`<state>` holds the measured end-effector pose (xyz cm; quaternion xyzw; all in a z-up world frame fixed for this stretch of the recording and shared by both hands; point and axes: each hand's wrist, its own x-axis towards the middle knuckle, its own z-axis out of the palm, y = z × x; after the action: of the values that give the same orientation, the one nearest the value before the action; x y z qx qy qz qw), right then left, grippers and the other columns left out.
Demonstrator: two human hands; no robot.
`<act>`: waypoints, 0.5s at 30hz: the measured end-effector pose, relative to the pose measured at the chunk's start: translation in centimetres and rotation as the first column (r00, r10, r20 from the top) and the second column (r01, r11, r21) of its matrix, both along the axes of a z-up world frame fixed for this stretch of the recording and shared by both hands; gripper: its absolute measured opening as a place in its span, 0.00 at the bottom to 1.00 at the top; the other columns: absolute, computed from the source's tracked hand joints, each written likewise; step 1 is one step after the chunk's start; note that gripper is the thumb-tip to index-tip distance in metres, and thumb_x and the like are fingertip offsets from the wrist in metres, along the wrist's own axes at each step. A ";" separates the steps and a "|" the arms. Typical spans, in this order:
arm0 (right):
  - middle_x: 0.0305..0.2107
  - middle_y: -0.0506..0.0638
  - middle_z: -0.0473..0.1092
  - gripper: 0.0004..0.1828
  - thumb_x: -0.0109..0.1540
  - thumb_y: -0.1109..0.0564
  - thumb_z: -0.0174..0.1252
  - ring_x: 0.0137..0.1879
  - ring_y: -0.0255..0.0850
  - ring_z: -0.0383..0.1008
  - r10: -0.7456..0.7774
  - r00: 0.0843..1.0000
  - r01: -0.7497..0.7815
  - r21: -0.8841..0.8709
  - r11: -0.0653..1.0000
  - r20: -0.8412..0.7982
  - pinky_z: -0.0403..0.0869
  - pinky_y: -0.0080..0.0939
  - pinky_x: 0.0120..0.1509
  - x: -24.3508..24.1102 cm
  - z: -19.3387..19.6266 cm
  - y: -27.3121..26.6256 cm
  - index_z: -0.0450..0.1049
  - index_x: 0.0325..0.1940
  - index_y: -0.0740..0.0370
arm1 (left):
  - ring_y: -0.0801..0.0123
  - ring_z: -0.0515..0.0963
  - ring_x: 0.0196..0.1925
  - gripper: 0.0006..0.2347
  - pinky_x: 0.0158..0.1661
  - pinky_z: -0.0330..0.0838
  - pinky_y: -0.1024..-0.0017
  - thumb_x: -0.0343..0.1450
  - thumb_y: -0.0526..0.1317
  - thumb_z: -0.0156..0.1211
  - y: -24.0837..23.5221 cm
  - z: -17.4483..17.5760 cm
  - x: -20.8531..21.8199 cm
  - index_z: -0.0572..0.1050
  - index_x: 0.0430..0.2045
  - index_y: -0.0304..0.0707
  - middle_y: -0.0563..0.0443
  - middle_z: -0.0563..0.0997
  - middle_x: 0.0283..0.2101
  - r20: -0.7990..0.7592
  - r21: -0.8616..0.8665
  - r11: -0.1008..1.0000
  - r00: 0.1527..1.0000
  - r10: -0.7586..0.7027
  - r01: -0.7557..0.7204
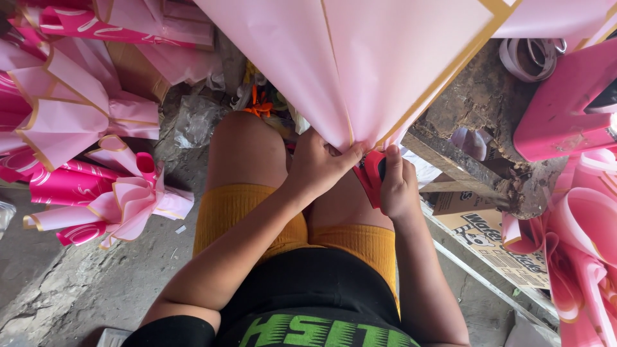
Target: The person folds pink paper with gold trim into cone shapes and secures the base with a red stapler. They repeatedly fold, staple, and adjust the cones while seated on the floor surrounded by similar items.
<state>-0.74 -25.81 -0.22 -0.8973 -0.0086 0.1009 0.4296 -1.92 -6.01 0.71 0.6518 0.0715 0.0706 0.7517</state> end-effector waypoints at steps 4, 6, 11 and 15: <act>0.16 0.55 0.67 0.41 0.76 0.36 0.29 0.31 0.54 0.70 -0.027 0.999 0.027 0.004 1.000 0.020 0.72 0.54 0.49 -0.1 0.4 0.4 0.69 0.19 0.60 | 0.75 0.79 0.25 0.10 0.20 0.72 0.76 0.63 0.35 0.69 0.3 -0.3 -0.1 0.73 0.29 0.29 0.46 0.76 0.22 -0.009 -0.025 1.000 1.000 -0.008 0.007; 0.17 0.60 0.67 0.42 0.75 0.36 0.28 0.33 0.58 0.69 -0.021 0.999 0.021 -0.011 1.000 0.036 0.71 0.56 0.51 0.0 -0.2 0.2 0.70 0.19 0.62 | 0.74 0.79 0.24 0.11 0.19 0.71 0.74 0.63 0.35 0.69 0.4 -0.5 -0.1 0.72 0.29 0.28 0.45 0.75 0.22 0.001 -0.042 0.999 1.000 -0.004 0.004; 0.14 0.57 0.66 0.41 0.74 0.37 0.28 0.30 0.54 0.71 -0.002 0.996 0.006 -0.042 0.999 0.092 0.71 0.50 0.47 -0.5 0.8 1.8 0.69 0.18 0.60 | 0.67 0.82 0.27 0.12 0.23 0.75 0.70 0.62 0.35 0.70 0.4 -0.6 0.0 0.73 0.29 0.25 0.40 0.76 0.22 -0.024 -0.024 1.000 1.000 0.015 -0.015; 0.16 0.54 0.71 0.42 0.73 0.35 0.24 0.30 0.49 0.72 0.078 0.992 -0.069 0.092 0.993 -0.102 0.73 0.49 0.47 -1.3 3.8 2.2 0.71 0.21 0.60 | 0.71 0.80 0.33 0.15 0.25 0.73 0.69 0.61 0.38 0.71 1.5 1.0 0.5 0.75 0.31 0.23 0.40 0.78 0.24 -0.037 -0.009 0.997 0.996 0.081 -0.081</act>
<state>-2.00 -23.60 3.57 -0.8700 -0.0233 0.1634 0.4645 -1.42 -4.52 1.67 0.6454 0.1120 0.0888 0.7504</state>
